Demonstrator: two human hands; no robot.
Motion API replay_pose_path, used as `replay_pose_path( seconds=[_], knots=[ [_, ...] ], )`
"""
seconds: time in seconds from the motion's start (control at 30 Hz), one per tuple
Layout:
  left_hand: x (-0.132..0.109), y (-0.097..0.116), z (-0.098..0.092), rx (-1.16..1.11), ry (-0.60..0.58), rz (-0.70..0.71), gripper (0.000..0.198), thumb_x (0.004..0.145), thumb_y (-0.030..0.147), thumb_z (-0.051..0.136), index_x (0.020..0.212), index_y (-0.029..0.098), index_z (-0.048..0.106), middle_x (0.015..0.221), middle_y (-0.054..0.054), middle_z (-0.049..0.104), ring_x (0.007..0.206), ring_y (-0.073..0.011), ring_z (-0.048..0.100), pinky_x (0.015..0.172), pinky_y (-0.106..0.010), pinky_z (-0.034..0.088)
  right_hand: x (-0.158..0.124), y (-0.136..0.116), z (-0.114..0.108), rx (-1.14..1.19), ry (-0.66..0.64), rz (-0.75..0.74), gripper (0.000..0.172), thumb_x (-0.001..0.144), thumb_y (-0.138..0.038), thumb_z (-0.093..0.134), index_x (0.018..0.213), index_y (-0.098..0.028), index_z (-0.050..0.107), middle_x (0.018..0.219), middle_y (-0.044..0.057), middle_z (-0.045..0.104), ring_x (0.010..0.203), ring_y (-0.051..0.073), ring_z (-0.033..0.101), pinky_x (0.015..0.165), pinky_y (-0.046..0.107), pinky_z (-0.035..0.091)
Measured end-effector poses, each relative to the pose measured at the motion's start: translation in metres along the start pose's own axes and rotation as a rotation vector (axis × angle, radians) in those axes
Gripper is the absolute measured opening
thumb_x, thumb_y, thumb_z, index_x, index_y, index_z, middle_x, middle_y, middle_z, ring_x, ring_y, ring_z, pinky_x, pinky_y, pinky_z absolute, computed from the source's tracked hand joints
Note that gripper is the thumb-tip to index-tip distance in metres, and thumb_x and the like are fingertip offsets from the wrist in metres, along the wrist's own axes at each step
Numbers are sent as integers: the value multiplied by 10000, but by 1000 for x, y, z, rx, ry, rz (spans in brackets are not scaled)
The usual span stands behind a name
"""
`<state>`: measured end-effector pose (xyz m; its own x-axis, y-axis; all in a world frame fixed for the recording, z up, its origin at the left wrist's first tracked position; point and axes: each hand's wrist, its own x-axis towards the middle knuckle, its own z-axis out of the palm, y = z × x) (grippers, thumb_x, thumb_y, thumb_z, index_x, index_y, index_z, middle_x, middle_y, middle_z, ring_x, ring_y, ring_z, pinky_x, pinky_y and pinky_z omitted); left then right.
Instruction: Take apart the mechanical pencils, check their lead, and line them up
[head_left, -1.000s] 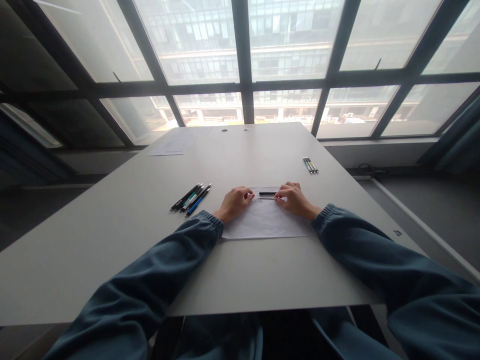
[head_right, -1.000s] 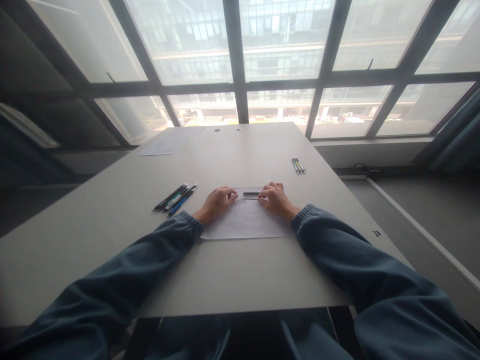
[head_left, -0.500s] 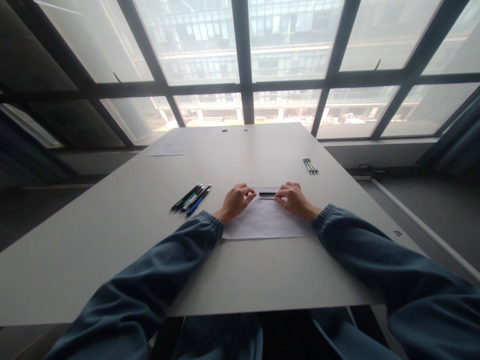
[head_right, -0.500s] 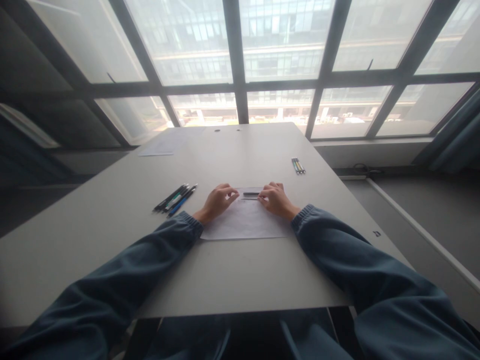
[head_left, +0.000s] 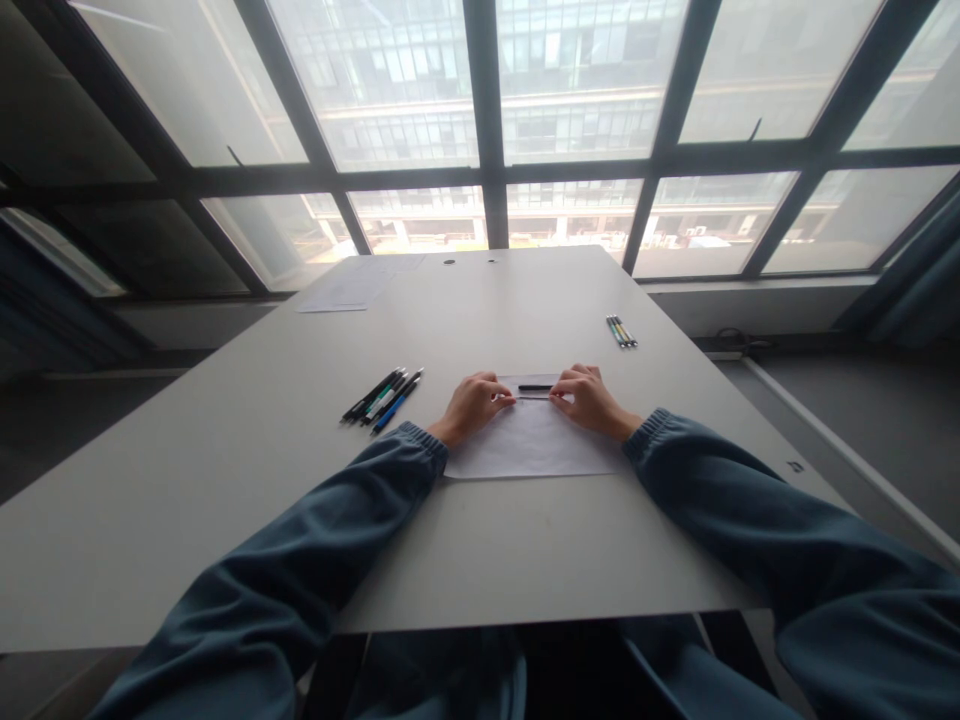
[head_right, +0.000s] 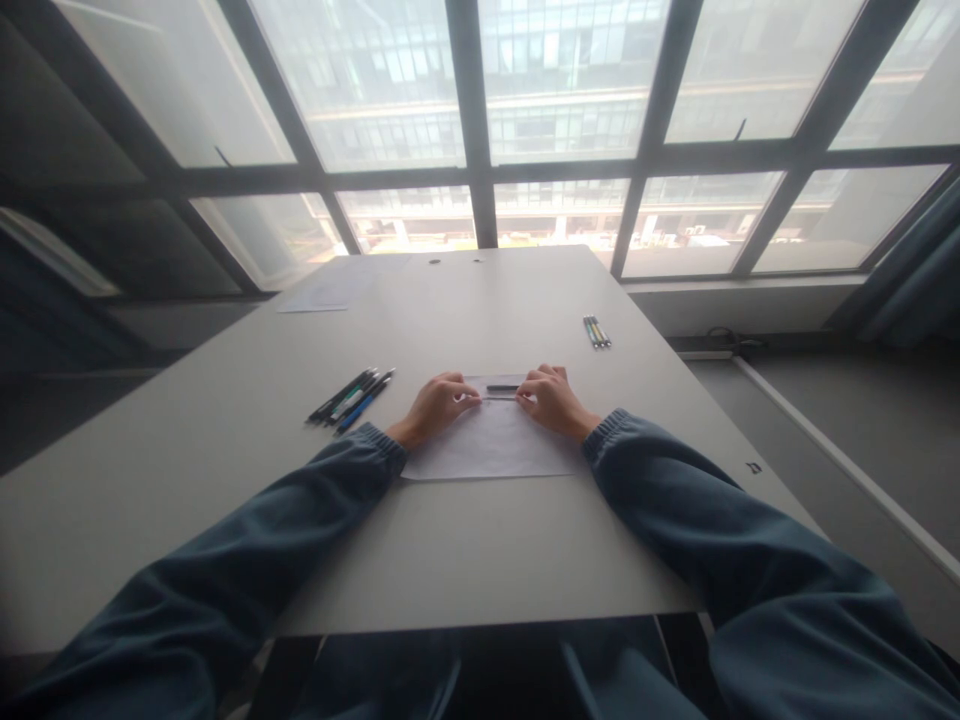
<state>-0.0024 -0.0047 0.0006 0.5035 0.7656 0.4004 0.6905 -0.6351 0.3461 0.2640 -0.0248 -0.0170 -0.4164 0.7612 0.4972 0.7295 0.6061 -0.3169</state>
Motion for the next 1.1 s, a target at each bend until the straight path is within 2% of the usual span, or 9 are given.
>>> replay_pose_path(
  seconds=[0.6, 1.1],
  knots=[
    [1, -4, 2, -14, -29, 32, 137, 883, 274, 691, 854, 222, 815, 792, -36, 674, 720, -167, 602, 728, -292, 454, 0, 1, 0, -1, -24, 0, 119, 886, -205, 684, 816, -224, 778, 854, 44, 740, 925, 229, 577, 939, 417, 313],
    [0, 1, 1, -3, -33, 6, 128, 879, 247, 694, 840, 216, 812, 812, -35, 681, 738, -163, 601, 740, -278, 450, 0, 4, 2, 2, -23, -10, 127, 881, -173, 682, 802, -222, 770, 852, 50, 740, 902, 233, 565, 924, 410, 314]
  ],
)
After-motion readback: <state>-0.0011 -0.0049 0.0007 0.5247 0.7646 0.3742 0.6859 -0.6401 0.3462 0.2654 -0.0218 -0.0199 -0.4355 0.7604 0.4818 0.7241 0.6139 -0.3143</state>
